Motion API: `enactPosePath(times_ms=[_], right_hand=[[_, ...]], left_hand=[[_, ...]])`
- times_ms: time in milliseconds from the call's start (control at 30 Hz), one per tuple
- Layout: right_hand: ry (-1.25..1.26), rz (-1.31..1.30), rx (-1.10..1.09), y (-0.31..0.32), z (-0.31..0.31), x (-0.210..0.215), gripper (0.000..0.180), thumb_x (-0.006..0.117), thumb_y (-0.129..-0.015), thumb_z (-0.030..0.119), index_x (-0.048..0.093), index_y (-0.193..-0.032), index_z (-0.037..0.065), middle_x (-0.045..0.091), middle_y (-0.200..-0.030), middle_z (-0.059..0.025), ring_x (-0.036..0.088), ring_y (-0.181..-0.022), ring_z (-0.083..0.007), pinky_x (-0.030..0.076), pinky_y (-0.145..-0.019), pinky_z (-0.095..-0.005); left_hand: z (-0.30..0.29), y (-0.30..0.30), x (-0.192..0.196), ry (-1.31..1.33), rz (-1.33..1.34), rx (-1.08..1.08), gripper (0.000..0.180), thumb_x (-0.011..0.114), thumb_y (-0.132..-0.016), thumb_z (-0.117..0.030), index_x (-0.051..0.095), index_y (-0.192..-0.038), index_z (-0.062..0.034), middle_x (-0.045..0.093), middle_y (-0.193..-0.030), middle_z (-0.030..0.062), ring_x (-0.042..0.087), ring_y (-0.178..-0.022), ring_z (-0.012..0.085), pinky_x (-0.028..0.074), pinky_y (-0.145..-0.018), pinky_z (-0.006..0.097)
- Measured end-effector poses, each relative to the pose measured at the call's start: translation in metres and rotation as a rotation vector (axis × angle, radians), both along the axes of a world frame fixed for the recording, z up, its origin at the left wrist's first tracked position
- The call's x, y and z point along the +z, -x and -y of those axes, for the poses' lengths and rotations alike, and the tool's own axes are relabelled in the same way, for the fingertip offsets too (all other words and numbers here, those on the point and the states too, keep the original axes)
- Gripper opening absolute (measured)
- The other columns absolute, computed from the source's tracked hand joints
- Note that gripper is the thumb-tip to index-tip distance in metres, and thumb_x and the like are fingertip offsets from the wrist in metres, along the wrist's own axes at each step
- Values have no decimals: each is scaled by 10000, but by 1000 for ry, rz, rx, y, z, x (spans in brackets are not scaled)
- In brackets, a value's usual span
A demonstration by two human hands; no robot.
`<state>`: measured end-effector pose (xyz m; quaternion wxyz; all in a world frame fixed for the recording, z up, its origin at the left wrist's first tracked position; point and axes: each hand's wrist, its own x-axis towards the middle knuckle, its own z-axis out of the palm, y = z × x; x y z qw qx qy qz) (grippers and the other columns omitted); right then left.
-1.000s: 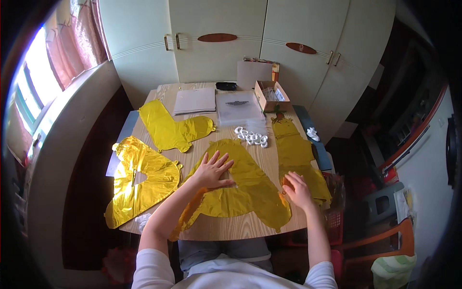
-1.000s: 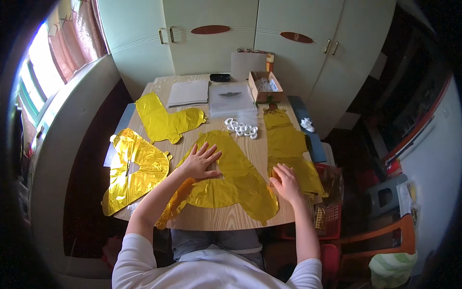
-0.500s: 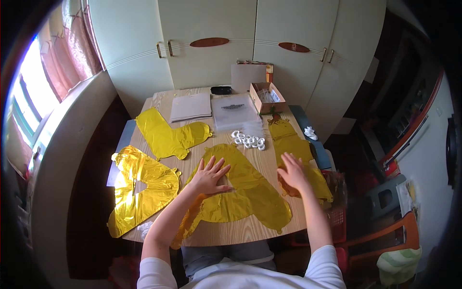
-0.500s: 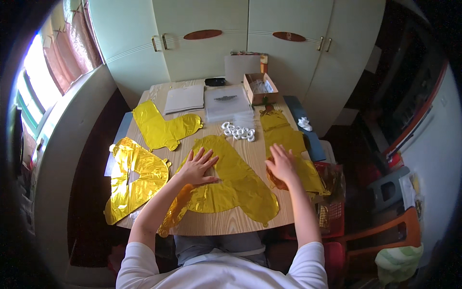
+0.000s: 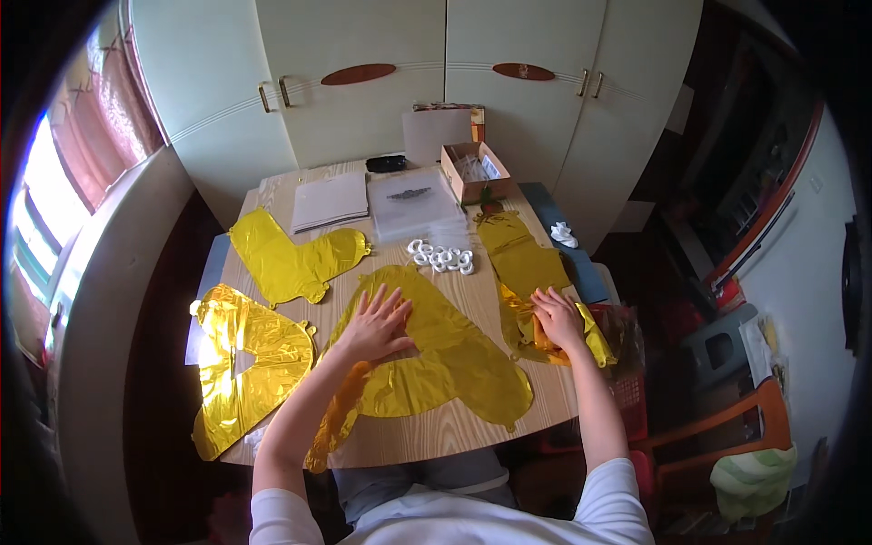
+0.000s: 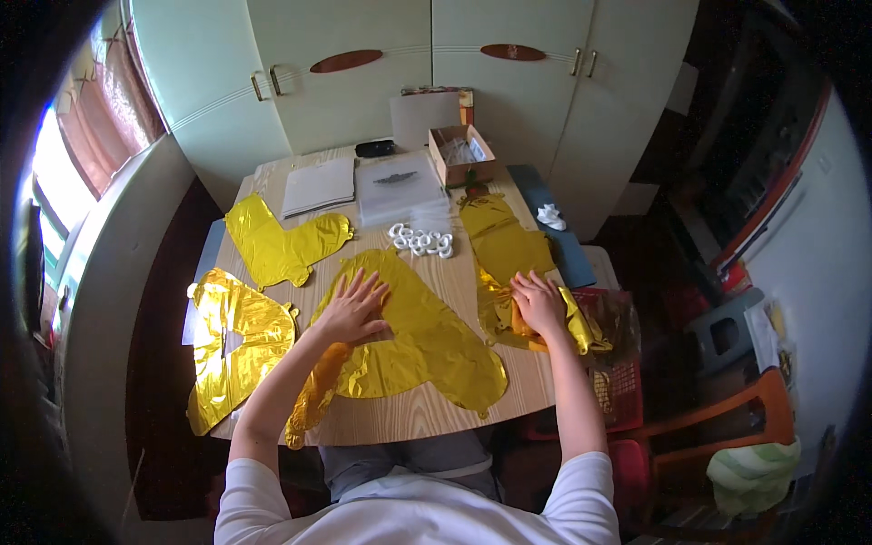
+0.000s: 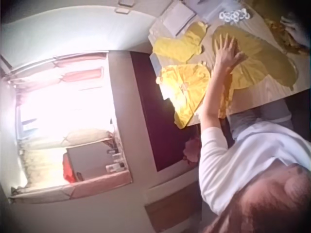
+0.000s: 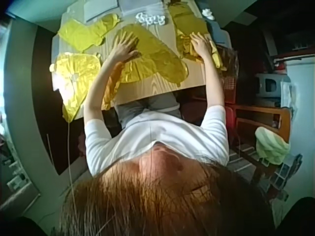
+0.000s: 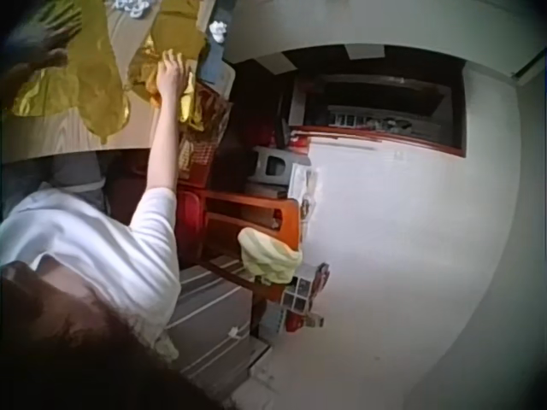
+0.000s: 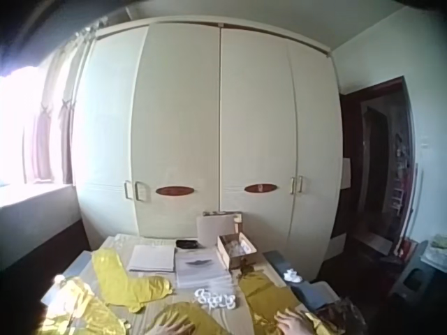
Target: Fold gold foil balloons and place them inside plastic retail packaging sleeves.
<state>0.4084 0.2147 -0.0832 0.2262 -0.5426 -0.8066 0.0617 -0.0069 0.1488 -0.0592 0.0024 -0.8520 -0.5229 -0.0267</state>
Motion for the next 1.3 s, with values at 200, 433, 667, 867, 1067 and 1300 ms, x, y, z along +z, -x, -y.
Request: enactPosePath(times_ms=[200,433,667,867,1067,1300], right_hand=[[-110,-136,-29,-1,-6,-3,202,607,-901,218,745,-990,100,697,-1142,-60,597,-1168,-280,376,-1054,-476],[-192,-245,-128,-4,-16,24,156,640,-861,187,701,-902,49,710,-940,-112,651,-992,-307,413,-1018,-453],[-329,-810,-216,-52,-56,118,216,585,-957,191,651,-950,-15,650,-848,-2,551,-804,-64,455,-742,-242],[-454,-456,30,17,3,201,137,603,-925,162,641,-944,31,681,-896,-82,654,-861,-206,499,-781,-336],[-658,115,531,104,97,172,58,629,-846,143,633,-845,85,667,-969,-53,657,-926,-202,498,-928,-436],[-622,142,816,177,188,96,95,609,-810,165,641,-856,88,645,-939,-48,641,-862,-175,494,-936,-437]], left_hand=[[-14,-102,18,33,115,-218,742,464,-935,-579,334,-1494,-108,253,-1570,161,124,-1485,313,72,-1194,534],[-8,-174,0,8,254,-357,703,455,-935,-586,418,-1440,-98,371,-1508,176,297,-1426,326,183,-1161,539],[-5,-185,-4,13,257,-377,703,430,-944,-596,419,-1439,-98,381,-1503,170,305,-1423,321,200,-1155,525],[-7,-169,-1,295,773,-99,694,473,-955,-551,417,-1432,-49,426,-1457,202,375,-1382,290,310,-1110,502],[7,-99,52,811,1771,198,742,570,-943,-486,307,-1488,-58,418,-1446,166,438,-1296,241,488,-920,399],[49,-37,41,345,1154,361,831,754,-798,-243,300,-1471,-67,688,-860,140,671,-718,231,521,-663,326]])
